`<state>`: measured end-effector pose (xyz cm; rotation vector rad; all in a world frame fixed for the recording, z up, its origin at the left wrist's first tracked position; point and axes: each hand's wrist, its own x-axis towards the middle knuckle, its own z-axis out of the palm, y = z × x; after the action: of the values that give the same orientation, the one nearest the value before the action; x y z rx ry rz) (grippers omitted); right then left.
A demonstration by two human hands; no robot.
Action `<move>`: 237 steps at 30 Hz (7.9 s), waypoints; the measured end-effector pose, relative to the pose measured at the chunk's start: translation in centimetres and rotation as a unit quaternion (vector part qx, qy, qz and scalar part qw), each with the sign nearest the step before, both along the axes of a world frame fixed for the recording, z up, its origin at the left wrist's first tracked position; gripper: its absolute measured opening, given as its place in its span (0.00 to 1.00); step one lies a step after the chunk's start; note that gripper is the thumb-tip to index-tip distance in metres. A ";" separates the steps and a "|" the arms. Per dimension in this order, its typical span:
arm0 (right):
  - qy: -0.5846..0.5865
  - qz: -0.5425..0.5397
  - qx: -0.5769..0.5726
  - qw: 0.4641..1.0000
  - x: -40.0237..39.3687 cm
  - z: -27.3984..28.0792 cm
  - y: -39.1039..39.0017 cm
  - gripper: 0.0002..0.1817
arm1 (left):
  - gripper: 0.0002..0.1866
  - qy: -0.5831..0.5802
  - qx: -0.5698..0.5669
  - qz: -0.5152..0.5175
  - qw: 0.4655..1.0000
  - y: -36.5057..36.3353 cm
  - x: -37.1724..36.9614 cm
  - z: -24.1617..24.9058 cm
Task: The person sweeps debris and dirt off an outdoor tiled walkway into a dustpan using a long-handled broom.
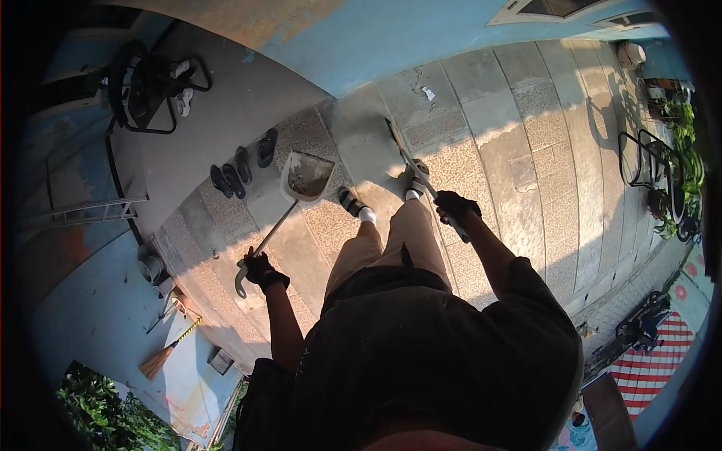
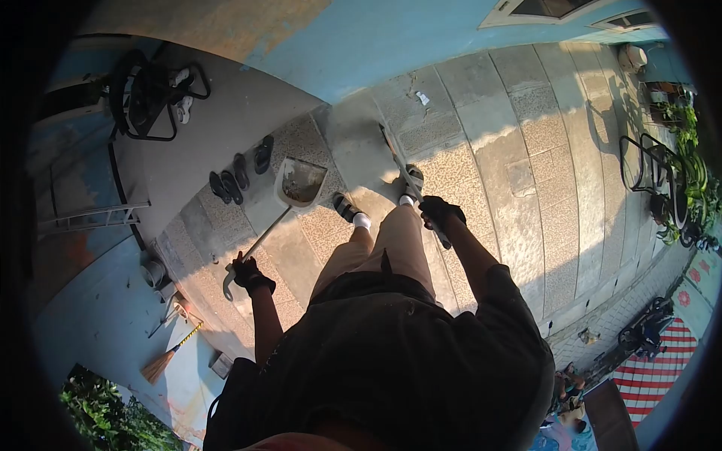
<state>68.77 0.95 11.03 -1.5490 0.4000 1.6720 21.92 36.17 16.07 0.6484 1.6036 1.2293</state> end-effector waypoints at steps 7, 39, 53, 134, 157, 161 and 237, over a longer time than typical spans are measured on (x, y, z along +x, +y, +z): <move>-0.098 -0.022 -0.006 0.995 3.8 -6.5 3.7 0.08 | 0.19 0.041 -0.037 -0.009 0.998 -0.4 7.4 0.8; -0.156 0.050 0.011 0.986 22.7 9.0 -3.1 0.08 | 0.14 -0.014 -0.081 -0.086 0.993 -0.6 29.5 -5.1; -0.073 0.215 0.001 0.974 39.7 5.1 -4.5 0.09 | 0.12 -0.035 0.020 0.237 0.971 -17.2 36.6 -1.6; 0.012 0.352 0.126 0.927 35.8 -7.7 7.2 0.11 | 0.20 0.033 -0.162 0.503 0.848 -49.4 32.8 -1.6; -0.141 0.517 0.031 0.844 34.4 -9.4 -0.8 0.16 | 0.17 0.072 -0.054 0.274 0.958 -30.6 29.1 -1.8; -0.160 0.561 0.080 0.808 31.5 -3.1 -1.5 0.17 | 0.16 0.040 -0.048 0.248 0.967 -25.5 27.2 -0.2; -0.076 -0.249 -0.142 0.955 15.8 -16.6 14.2 0.18 | 0.21 0.438 -0.018 -0.657 0.614 8.0 59.1 -15.7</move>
<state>84.60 15.12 -5.60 -1.5984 0.8971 1.1322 81.03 44.20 0.34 2.0993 1.1726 -0.3589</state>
